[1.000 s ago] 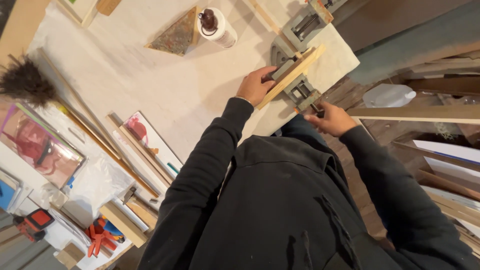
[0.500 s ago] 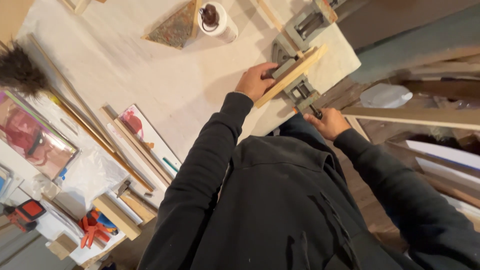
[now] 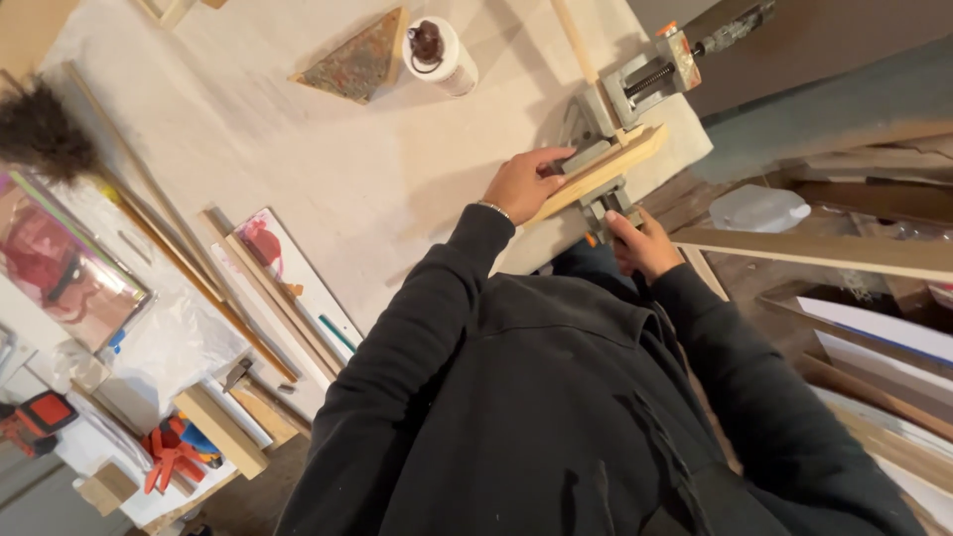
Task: Assembling a wooden picture frame by applying glue, using a corner clamp, and hammering nails.
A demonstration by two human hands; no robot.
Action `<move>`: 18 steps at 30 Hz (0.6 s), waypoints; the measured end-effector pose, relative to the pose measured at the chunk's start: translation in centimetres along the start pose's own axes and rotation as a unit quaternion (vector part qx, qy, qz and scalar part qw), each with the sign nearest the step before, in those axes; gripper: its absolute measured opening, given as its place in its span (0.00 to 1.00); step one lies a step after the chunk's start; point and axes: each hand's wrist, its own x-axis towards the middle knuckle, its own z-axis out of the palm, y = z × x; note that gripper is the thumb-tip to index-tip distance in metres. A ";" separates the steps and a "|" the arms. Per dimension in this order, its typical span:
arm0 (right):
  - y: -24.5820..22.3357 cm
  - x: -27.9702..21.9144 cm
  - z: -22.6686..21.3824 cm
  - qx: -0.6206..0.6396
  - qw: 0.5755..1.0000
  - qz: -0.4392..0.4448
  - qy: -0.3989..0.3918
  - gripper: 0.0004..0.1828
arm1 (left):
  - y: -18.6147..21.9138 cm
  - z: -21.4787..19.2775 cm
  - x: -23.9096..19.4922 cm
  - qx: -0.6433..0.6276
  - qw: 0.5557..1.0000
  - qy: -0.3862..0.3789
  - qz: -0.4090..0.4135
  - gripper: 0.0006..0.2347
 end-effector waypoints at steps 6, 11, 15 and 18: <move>1.0 -0.9 0.0 -0.003 0.999 -0.042 0.024 0.17 | 1.0 0.1 -0.9 0.053 0.998 0.018 0.021 0.18; -1.3 -4.2 -0.3 -0.008 0.996 -0.064 0.056 0.19 | 2.8 1.0 -1.4 0.049 0.997 -0.001 0.063 0.19; -7.5 -11.6 -1.1 -0.117 0.970 -0.166 0.133 0.22 | 11.5 0.7 -3.9 0.020 0.990 0.005 0.143 0.25; -10.7 -17.7 -2.0 -0.310 0.874 -0.289 0.236 0.22 | 18.4 -0.3 -5.8 -0.031 0.978 -0.004 0.207 0.32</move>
